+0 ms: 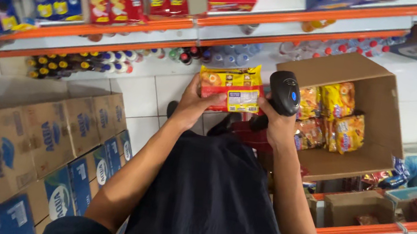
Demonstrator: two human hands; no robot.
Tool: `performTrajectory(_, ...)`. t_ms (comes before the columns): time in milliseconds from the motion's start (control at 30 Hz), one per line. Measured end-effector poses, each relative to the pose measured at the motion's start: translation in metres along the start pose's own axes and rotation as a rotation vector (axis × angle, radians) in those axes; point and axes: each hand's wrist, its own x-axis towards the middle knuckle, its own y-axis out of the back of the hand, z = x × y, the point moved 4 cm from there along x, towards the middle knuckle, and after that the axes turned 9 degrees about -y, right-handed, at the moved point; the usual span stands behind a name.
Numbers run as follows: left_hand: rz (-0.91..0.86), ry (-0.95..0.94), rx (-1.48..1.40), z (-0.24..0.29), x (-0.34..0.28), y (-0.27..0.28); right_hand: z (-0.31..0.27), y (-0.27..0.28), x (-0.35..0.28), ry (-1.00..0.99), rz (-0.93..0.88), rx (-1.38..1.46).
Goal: The person takes instant noodle packets from a cardboard box, scans their barcodes with a handheld barcode scanner, and places them onto the store shelves.
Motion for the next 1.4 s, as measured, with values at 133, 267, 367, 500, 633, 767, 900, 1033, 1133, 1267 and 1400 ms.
performTrajectory(133,0.038,0.007,-0.123,0.003,-0.008,0.039,0.013,-0.039,-0.003,-0.028,-0.004,0.022)
performTrajectory(267,0.018,-0.022,-0.330,0.016,-0.018,0.070,0.023,-0.072,-0.010,-0.063,-0.056,0.147)
performTrajectory(367,0.072,-0.035,-0.313,0.029,-0.020,0.091,0.027,-0.101,-0.014,-0.080,-0.113,0.150)
performTrajectory(500,0.083,-0.044,-0.547,0.051,-0.034,0.115,0.019,-0.148,-0.026,-0.044,-0.193,0.169)
performTrajectory(633,0.074,0.014,-1.027,0.055,-0.044,0.116,0.004,-0.203,-0.042,-0.037,-0.201,0.103)
performTrajectory(767,0.173,-0.076,-0.660,0.074,-0.053,0.128,0.004,-0.239,-0.047,0.038,-0.239,-0.132)
performTrajectory(900,0.152,-0.197,-0.561,0.109,-0.056,0.145,0.014,-0.261,-0.050,0.146,-0.184,-0.004)
performTrajectory(1033,0.223,-0.306,-0.472,0.129,-0.062,0.158,0.018,-0.283,-0.055,0.052,-0.175,0.148)
performTrajectory(1133,0.238,-0.334,-0.431,0.139,-0.064,0.168,0.020,-0.293,-0.058,-0.008,-0.197,0.065)
performTrajectory(1267,0.211,-0.324,-0.437,0.143,-0.065,0.177,0.017,-0.300,-0.060,0.046,-0.188,0.099)
performTrajectory(1400,0.247,-0.371,-0.464,0.154,-0.055,0.189,0.000,-0.304,-0.074,-0.007,-0.207,-0.005)
